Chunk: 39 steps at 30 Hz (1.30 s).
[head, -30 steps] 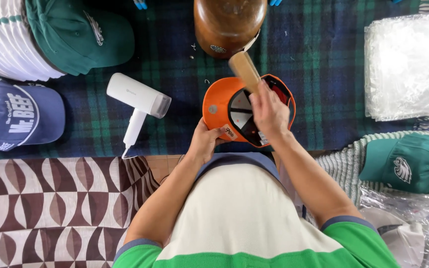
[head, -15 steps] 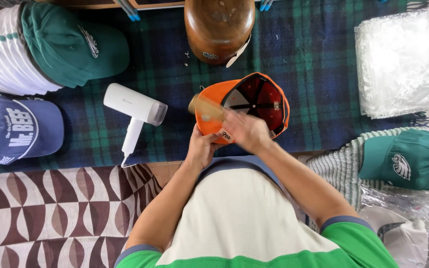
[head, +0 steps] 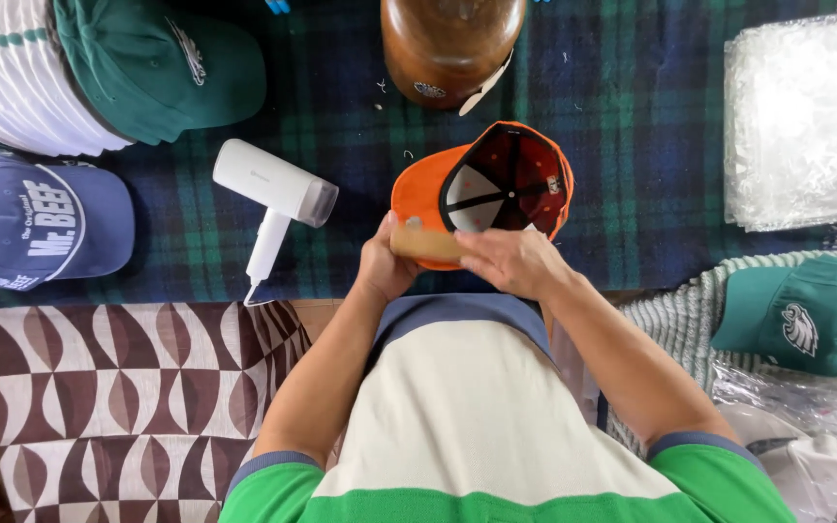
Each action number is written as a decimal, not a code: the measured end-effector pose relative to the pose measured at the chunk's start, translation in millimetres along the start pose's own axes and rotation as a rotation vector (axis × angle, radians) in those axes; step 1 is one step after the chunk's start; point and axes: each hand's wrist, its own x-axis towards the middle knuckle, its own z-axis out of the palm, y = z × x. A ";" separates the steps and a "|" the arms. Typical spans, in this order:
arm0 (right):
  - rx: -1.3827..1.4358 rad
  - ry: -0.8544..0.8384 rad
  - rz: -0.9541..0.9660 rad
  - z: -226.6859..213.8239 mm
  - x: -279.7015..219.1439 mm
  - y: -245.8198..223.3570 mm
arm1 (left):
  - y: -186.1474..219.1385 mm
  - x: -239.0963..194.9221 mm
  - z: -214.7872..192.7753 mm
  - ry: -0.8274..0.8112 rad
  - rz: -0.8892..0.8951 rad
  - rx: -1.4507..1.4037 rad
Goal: The person uses a brush to clean the exterior and interior of an orange cap. They turn the cap over to brush the inside and then flip it back to brush the outside, handling the cap with both hands throughout the process.
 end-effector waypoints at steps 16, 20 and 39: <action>0.013 0.029 -0.099 -26.4 -0.4 -4.4 | 35.9 35.3 22.3 -0.126 0.318 0.244; -0.092 0.174 -0.025 -22.5 -22.2 4.0 | 14.8 17.4 14.5 -0.129 0.327 0.116; 0.144 0.091 0.790 25.4 -37.4 37.0 | 18.0 -28.6 14.8 -0.077 0.659 0.086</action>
